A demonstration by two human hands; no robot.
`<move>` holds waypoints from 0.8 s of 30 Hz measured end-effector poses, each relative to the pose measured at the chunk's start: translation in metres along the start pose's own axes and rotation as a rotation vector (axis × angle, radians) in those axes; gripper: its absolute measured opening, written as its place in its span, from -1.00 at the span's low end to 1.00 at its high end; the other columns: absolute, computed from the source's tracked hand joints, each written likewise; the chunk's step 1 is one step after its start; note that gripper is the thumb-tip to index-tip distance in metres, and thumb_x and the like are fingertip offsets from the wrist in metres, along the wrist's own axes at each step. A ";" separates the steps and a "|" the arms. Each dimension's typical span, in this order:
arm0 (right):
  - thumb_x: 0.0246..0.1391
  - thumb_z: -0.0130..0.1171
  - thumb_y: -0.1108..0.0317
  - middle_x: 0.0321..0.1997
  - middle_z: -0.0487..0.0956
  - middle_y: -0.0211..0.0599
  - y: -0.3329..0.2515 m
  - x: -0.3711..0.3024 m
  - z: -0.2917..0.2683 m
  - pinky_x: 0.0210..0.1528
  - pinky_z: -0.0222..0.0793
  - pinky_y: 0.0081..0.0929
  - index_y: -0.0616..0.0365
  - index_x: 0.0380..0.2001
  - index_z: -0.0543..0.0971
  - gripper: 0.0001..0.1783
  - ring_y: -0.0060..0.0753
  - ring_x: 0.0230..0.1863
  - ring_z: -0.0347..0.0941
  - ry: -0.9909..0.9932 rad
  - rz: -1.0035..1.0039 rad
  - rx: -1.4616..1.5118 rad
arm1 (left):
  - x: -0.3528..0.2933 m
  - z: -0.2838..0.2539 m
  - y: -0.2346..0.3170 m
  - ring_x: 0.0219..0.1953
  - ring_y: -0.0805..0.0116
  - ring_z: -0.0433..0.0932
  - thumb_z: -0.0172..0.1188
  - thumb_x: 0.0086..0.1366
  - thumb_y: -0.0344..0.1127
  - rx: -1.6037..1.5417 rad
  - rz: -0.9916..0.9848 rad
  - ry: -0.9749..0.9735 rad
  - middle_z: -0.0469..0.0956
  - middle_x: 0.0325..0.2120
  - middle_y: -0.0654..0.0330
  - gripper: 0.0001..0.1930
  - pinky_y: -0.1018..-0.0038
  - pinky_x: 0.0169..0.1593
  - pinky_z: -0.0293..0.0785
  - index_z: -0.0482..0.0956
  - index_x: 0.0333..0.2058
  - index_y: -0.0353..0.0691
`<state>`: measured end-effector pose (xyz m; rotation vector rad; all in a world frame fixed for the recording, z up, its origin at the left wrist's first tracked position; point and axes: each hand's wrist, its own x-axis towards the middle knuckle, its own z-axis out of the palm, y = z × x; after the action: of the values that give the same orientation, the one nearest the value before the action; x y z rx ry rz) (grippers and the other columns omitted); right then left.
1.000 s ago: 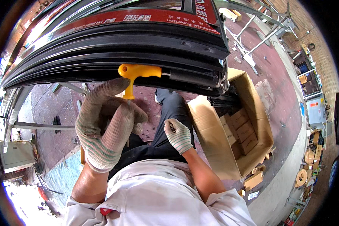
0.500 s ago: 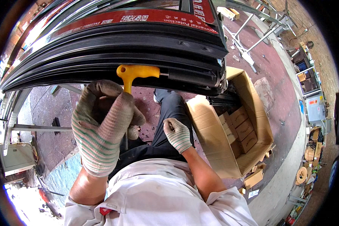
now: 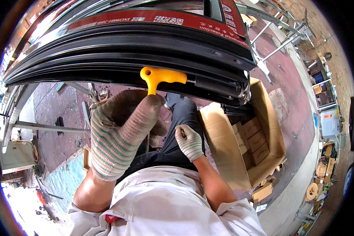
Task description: The person uses a yellow-handled screwdriver to tighten screws along the edge of a black window frame. They repeatedly reposition the frame and adjust their grip while working in a workshop environment.
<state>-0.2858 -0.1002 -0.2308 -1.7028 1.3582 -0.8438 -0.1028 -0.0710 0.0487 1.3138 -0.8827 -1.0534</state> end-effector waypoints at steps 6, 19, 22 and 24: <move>0.19 0.18 0.39 -0.50 0.54 -0.47 -0.007 -0.001 -0.002 -0.39 0.38 -0.66 0.17 -0.28 0.61 -0.90 -0.74 -0.49 0.38 -0.020 0.013 -0.028 | 0.006 -0.005 -0.003 -0.71 0.61 0.30 0.22 0.33 -0.14 -0.045 0.012 0.004 0.56 -0.57 0.22 -0.69 0.64 -0.63 0.10 0.58 -0.31 -0.34; 0.16 0.18 0.34 -0.48 0.58 -0.32 -0.005 0.000 -0.001 -0.36 0.42 -0.59 0.12 -0.27 0.61 -0.88 -0.58 -0.50 0.46 -0.001 0.018 -0.055 | 0.009 -0.008 -0.011 -0.77 0.66 0.23 0.22 0.33 -0.19 -0.129 0.043 0.032 0.43 -0.74 0.34 -0.75 0.68 -0.66 0.05 0.57 -0.37 -0.30; 0.17 0.18 0.33 -0.49 0.58 -0.31 -0.005 0.000 0.001 -0.36 0.43 -0.59 0.11 -0.28 0.62 -0.87 -0.57 -0.50 0.47 -0.014 0.062 -0.049 | 0.008 -0.007 -0.001 -0.77 0.65 0.25 0.23 0.32 -0.20 -0.151 -0.061 0.027 0.45 -0.73 0.34 -0.76 0.68 -0.68 0.03 0.57 -0.36 -0.30; 0.17 0.18 0.32 -0.51 0.57 -0.33 -0.003 0.001 0.001 -0.38 0.41 -0.60 0.12 -0.28 0.62 -0.87 -0.60 -0.51 0.44 -0.002 0.045 -0.068 | 0.008 -0.011 0.002 -0.79 0.64 0.26 0.22 0.32 -0.17 -0.162 -0.094 -0.039 0.44 -0.74 0.32 -0.73 0.68 -0.69 0.03 0.56 -0.35 -0.32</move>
<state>-0.2830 -0.1001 -0.2287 -1.7171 1.4329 -0.7779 -0.0900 -0.0751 0.0491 1.2121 -0.7533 -1.2023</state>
